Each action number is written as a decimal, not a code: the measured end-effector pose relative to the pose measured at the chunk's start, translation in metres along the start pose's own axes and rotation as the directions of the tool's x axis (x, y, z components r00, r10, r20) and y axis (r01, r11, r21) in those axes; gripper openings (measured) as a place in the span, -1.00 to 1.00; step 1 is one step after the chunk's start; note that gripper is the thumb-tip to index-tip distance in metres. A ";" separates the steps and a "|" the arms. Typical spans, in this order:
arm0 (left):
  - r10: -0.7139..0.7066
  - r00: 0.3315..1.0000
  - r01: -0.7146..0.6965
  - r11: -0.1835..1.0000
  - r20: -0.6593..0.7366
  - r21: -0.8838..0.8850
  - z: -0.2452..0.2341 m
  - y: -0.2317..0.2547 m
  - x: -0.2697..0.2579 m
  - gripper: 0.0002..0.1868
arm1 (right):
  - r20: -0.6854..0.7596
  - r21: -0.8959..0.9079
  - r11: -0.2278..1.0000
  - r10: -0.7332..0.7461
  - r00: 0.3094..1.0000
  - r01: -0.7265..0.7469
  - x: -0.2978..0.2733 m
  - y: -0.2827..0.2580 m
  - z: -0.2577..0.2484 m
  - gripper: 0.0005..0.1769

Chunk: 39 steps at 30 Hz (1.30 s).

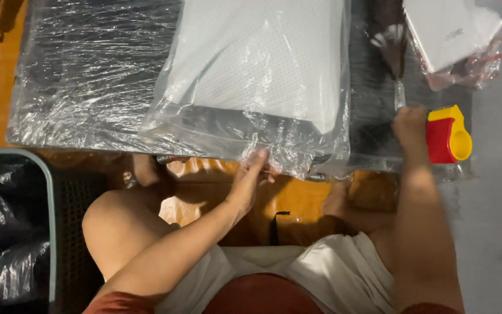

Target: A person is vacuum sealing a white pillow by placing it inside a plastic bag and using a vacuum hose to remove the air.

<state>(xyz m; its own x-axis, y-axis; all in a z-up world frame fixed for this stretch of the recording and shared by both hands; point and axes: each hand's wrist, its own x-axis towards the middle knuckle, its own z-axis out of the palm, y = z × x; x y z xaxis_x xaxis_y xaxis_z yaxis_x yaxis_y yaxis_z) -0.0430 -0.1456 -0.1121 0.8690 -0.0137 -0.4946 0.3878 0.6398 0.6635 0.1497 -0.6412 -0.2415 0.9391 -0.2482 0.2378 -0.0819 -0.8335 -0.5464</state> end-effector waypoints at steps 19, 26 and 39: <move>0.173 0.979 -0.140 0.956 -0.111 0.257 -0.022 0.023 -0.013 -0.49 | 0.725 -0.306 0.850 -0.083 0.683 0.428 -0.148 -0.343 -0.121 -0.45; 0.205 0.971 -0.150 0.923 -0.122 0.355 -0.037 0.000 -0.003 -0.44 | 0.611 -0.286 0.889 -0.119 0.783 0.358 -0.127 -0.304 -0.119 -0.54; 0.036 0.999 -0.042 0.915 0.024 0.400 -0.010 0.021 -0.021 -0.51 | 0.627 -0.447 0.882 0.187 0.756 0.152 -0.116 -0.216 -0.074 -0.23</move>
<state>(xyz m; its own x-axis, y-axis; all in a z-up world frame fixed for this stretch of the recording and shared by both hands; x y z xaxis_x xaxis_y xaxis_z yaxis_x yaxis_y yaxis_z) -0.0563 -0.1242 -0.0933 0.8892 -0.0090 -0.4573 0.4415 0.2787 0.8529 0.0336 -0.4684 -0.0919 0.9042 -0.0345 -0.4257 -0.0788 -0.9931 -0.0868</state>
